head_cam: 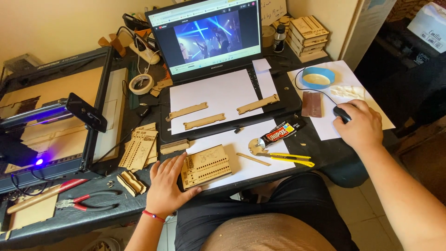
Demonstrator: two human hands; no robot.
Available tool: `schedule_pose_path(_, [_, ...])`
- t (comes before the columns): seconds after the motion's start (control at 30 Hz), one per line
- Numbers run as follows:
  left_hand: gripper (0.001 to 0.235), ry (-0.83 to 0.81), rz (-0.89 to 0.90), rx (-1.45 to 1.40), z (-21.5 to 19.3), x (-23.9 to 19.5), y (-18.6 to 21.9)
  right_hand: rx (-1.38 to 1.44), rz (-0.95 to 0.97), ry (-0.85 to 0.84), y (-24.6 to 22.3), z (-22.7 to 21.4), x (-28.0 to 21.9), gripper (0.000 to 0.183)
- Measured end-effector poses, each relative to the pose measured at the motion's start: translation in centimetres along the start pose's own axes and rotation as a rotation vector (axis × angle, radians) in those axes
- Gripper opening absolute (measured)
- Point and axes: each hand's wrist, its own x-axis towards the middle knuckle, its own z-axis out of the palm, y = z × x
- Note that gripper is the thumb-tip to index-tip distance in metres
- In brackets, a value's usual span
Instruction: Assembling a laser-cut wooden box by applying glue to the edges and fitting the interlocking pieces together.
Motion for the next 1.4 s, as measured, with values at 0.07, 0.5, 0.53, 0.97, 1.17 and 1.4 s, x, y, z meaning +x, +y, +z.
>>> schedule_pose_path(0.07, [0.104,0.003,0.001,0.004,0.1,-0.1,-0.1,0.009,0.002,-0.005,-0.1,-0.1,0.0,0.044])
schedule_pose_path(0.5, [0.104,-0.033,0.008,-0.003,-0.2,0.1,0.0,0.024,0.037,-0.058,-0.9,-0.9,0.0,0.044])
schedule_pose_path(0.53, [0.104,-0.029,0.008,-0.002,-0.1,0.1,-0.1,0.025,0.036,-0.054,-0.8,-0.8,0.0,0.044])
schedule_pose_path(0.97, [0.100,-0.059,0.003,0.003,0.0,0.3,-0.2,-0.033,0.035,-0.096,-1.2,-1.3,0.2,0.049])
schedule_pose_path(1.17, [0.101,-0.048,0.006,-0.022,-0.2,0.3,-0.1,0.007,0.044,-0.089,-1.7,-2.1,0.4,0.056])
schedule_pose_path(1.4, [0.103,-0.089,-0.021,-0.011,0.1,0.3,-0.3,0.098,0.138,-0.158,-3.2,-4.1,0.5,0.054])
